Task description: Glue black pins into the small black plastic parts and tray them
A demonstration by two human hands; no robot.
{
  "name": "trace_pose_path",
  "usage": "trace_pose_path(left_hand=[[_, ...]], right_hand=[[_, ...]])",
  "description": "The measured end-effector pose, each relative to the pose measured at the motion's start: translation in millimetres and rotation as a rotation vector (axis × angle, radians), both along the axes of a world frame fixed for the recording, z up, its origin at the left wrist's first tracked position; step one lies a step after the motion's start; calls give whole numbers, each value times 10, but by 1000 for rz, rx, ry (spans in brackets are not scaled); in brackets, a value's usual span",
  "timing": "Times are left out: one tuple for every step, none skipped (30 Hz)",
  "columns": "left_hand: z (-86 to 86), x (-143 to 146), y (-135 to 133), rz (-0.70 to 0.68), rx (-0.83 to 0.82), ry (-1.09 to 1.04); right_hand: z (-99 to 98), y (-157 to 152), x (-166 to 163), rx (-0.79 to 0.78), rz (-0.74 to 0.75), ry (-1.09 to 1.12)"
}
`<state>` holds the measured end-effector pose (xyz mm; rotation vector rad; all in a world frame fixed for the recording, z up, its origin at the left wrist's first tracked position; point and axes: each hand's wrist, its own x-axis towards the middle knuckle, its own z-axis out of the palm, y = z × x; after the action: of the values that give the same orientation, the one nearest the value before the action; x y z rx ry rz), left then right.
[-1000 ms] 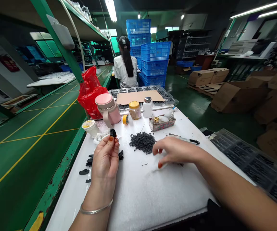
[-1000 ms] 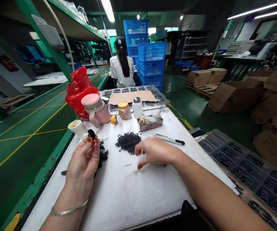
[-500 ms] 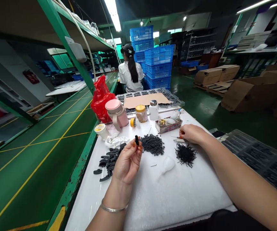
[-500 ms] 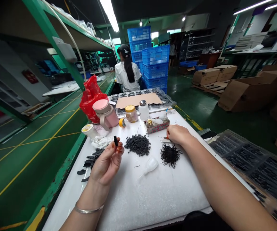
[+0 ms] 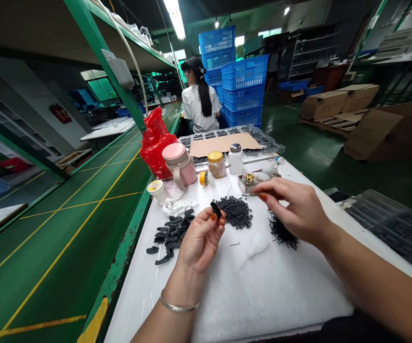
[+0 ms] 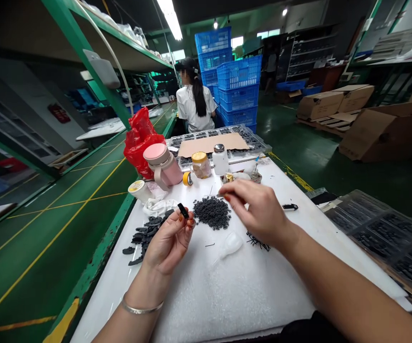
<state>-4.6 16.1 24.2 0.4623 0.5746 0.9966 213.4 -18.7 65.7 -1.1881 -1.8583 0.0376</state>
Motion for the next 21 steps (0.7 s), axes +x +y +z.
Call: trace_pose_path(left_hand=[[-3,6,-2,-7,8,5],[-5,13,-4,-17,20,11],[-6,21,-6,-29,35,16],[-7,29,-8,-40,48,22],[-9,37,-9,-49,57,28],[-11,45,-10,-57,63,35],[-14,53,-10,-63,68,42],[-17,60,-10,-69,72,48],[-22,65,-10,-73,75,54],[-26,70,-9,-76,78,61],[-30,73,-8,-77,80,67],[-34,75,-7,-75,79,75],[-36,76,-5,-71,77,83],[-38,76,-2,-64,75,92],[-38,77,0,-56,73,100],[-37,77,2,-49,72,108],[-35,77,4,-42,73,116],[-33,78,6,-34,74,124],[-31,78,7,-28,75,131],[-30,79,7,-22,76,136],[-30,79,8,-17,76,141]], right_hand=[[13,-74,-85,86,72,16],[16,-138,-155,151,122,12],[11,-188,-208,197,154,-5],[0,-224,-244,227,168,-29],[-16,-245,-267,245,170,-55],[-35,-254,-277,257,166,-79],[-55,-253,-281,265,160,-100],[-75,-245,-280,274,154,-115],[-91,-232,-278,283,149,-130],[-105,-218,-277,290,142,-149],[-114,-204,-279,296,137,-169],[-120,-193,-284,301,132,-190],[-123,-186,-291,304,127,-208],[-125,-183,-300,306,122,-223],[-126,-185,-309,307,117,-235],[-129,-189,-317,310,110,-244],[-133,-195,-324,314,103,-254],[-139,-203,-329,316,97,-266],[-147,-210,-333,318,90,-278],[-156,-216,-336,319,83,-289],[-165,-221,-338,319,75,-297]])
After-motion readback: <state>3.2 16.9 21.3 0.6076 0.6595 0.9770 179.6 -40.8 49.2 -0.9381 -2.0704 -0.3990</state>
